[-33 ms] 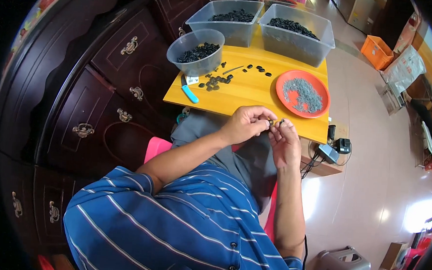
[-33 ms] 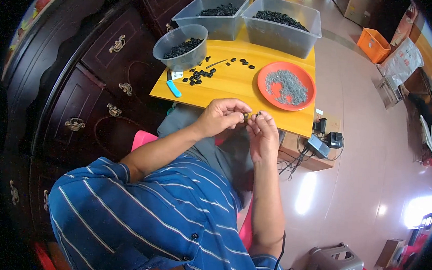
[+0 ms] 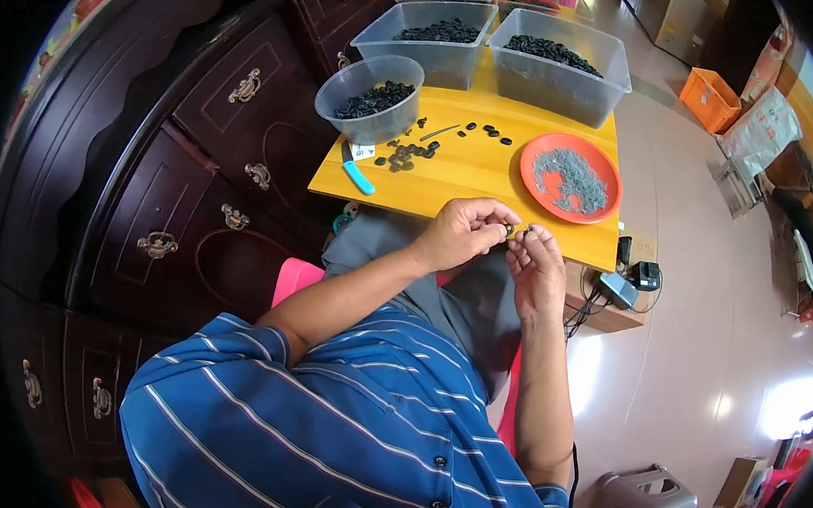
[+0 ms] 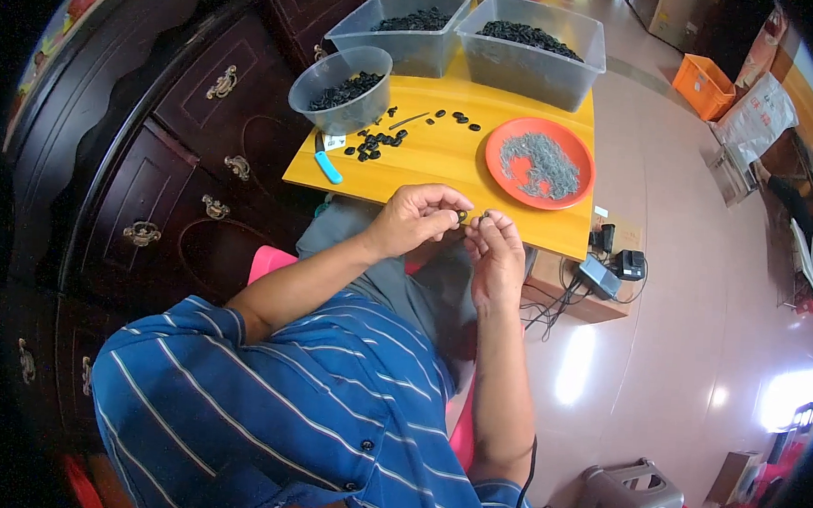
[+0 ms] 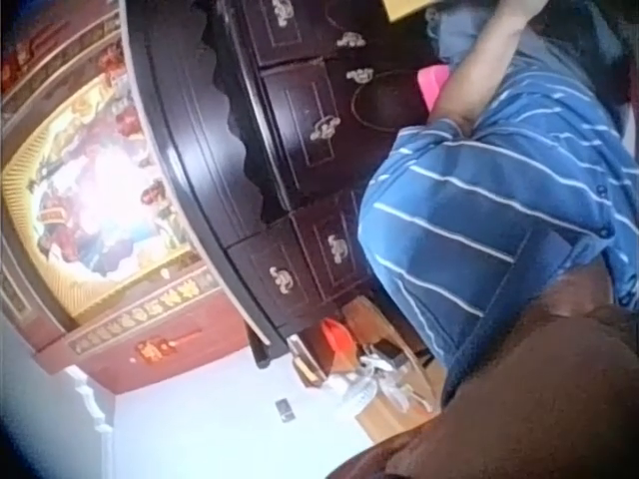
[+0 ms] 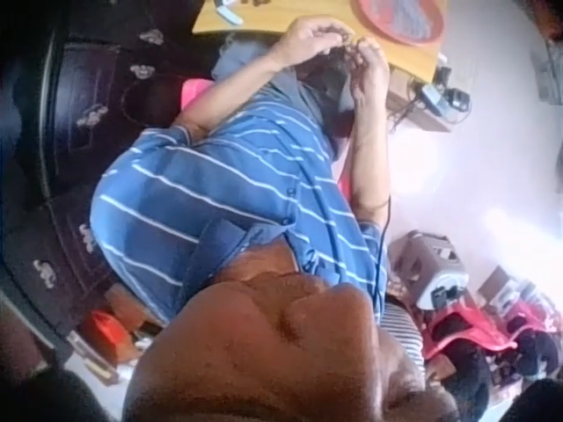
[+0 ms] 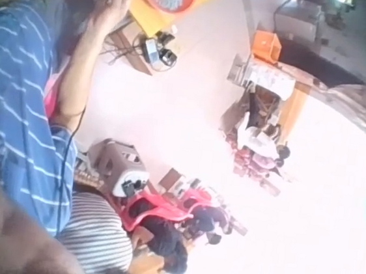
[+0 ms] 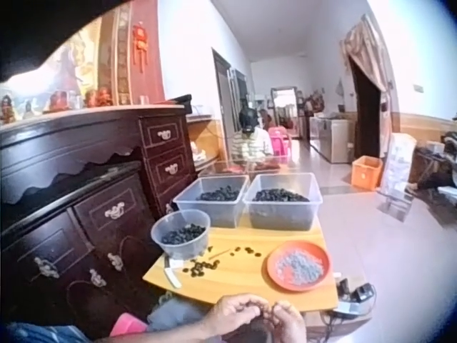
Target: The person assembles plastic fasteners by inserting small metal springs into the black plastic pieces by hand and arranges the components on the table.
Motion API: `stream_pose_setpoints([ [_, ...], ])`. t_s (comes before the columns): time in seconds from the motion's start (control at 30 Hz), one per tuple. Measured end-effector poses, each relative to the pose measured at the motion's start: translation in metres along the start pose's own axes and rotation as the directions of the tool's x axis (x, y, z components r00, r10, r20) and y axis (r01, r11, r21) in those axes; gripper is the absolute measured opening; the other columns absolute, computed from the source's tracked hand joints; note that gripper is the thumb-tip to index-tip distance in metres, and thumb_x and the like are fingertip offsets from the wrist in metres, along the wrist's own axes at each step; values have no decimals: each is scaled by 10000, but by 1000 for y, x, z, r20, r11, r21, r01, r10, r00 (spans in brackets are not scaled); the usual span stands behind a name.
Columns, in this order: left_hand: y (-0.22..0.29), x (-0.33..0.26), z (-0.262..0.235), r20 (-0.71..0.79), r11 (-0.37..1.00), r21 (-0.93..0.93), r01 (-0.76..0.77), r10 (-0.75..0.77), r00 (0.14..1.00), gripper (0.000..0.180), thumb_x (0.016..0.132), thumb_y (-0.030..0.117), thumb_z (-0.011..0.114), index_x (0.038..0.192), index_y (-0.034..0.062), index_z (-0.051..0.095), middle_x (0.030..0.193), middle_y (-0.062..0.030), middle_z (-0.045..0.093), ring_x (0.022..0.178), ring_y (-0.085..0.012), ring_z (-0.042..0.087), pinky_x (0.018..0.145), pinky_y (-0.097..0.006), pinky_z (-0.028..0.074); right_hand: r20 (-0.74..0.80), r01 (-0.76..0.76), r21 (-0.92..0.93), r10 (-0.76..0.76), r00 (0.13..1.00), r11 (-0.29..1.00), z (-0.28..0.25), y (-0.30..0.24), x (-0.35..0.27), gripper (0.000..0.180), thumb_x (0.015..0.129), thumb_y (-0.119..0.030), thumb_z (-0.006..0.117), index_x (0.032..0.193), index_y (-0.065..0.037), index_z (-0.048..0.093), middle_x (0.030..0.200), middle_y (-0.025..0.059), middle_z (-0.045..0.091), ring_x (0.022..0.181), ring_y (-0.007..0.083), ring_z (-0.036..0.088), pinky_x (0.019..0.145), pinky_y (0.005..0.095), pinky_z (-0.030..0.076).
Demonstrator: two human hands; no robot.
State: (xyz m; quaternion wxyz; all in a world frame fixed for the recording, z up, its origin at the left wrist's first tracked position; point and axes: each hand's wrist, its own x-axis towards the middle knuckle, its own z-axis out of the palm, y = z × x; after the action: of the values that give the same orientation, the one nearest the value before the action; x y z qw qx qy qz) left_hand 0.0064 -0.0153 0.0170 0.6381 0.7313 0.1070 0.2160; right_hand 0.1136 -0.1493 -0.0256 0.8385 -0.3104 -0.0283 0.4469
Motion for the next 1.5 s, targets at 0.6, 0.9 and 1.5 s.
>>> stream_pose_setpoints([
  [0.6, -15, 1, -9, 9, 993, 74, -91, 91, 996, 218, 922, -5, 652, 1140, 0, 667, 890, 37, 628, 727, 1, 556, 658, -179, 488, 100, 247, -413, -226, 969, 877, -1, 13, 4, 145, 981, -98, 640, 1114, -44, 621, 956, 36, 688, 833, 103, 644, 723, 205, 477],
  [0.9, -15, 2, -10, -5, 987, 128, -97, 99, 995, 222, 888, -8, 674, 1109, 11, 687, 849, 26, 629, 699, -21, 551, 648, -209, 488, 100, 268, -447, -250, 963, 853, 5, 13, 1, 113, 975, -76, 642, 1079, -36, 624, 919, 9, 651, 806, 89, 599, 714, 215, 452],
  [1.5, -11, 8, -20, 134, 925, 294, -243, 211, 968, 250, 886, -8, 673, 1131, 16, 718, 930, -39, 695, 761, -85, 634, 687, -245, 524, 73, 179, -458, -164, 984, 871, 8, 13, -3, 145, 976, -91, 661, 1081, 9, 670, 906, 34, 704, 757, 77, 614, 686, 203, 452],
])
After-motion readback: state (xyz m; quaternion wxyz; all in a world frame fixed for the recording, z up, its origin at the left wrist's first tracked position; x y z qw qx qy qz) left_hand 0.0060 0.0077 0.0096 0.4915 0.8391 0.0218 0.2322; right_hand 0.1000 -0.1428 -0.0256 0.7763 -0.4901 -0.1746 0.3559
